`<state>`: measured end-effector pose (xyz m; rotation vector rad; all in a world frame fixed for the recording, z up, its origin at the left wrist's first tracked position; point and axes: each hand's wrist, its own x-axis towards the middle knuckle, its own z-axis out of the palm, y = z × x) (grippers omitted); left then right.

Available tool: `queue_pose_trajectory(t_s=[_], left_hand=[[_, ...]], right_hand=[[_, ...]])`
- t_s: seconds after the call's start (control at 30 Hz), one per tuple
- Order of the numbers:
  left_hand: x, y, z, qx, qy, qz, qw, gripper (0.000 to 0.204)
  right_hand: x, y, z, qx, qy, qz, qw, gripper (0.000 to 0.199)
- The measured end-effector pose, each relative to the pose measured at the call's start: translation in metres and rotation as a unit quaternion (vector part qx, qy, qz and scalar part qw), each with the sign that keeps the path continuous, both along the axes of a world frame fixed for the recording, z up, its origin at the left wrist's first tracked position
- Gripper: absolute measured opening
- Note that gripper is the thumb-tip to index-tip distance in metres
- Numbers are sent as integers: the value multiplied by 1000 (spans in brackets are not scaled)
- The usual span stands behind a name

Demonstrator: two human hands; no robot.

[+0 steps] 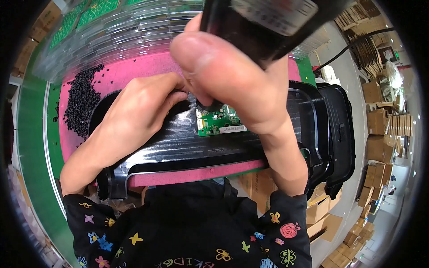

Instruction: Assembling circuit boards into black plastic housings using an electric screwdriver.

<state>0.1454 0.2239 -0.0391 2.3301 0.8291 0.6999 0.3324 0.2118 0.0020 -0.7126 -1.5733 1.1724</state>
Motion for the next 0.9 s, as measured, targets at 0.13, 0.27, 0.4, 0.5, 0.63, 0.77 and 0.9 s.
queue_pose_trajectory(t_s=[0.13, 0.27, 0.4, 0.5, 0.63, 0.77, 0.9], left_hand=[[-2, -2, 0, 5, -5, -15, 1000, 7], [-1, -3, 4, -46, 54, -17, 997, 11], [0, -2, -6, -22, 25, -42, 999, 12], [-1, 0, -5, -37, 27, -67, 997, 12], [4, 3, -1, -43, -76, -112, 990, 13], [5, 2, 1, -49, -87, -102, 990, 13], [7, 1, 2, -21, -99, -105, 989, 14]], right_hand=[[-10, -4, -2, 33, -15, -42, 998, 45], [-4, -9, -1, -32, 38, -66, 997, 46], [9, -14, -11, 5, 174, -30, 984, 49], [21, -20, -2, 37, 255, 22, 966, 47], [29, -29, 10, 46, 338, 32, 940, 43], [36, -30, 10, 52, 345, 37, 936, 41], [33, -32, 10, 45, 353, 32, 934, 41]])
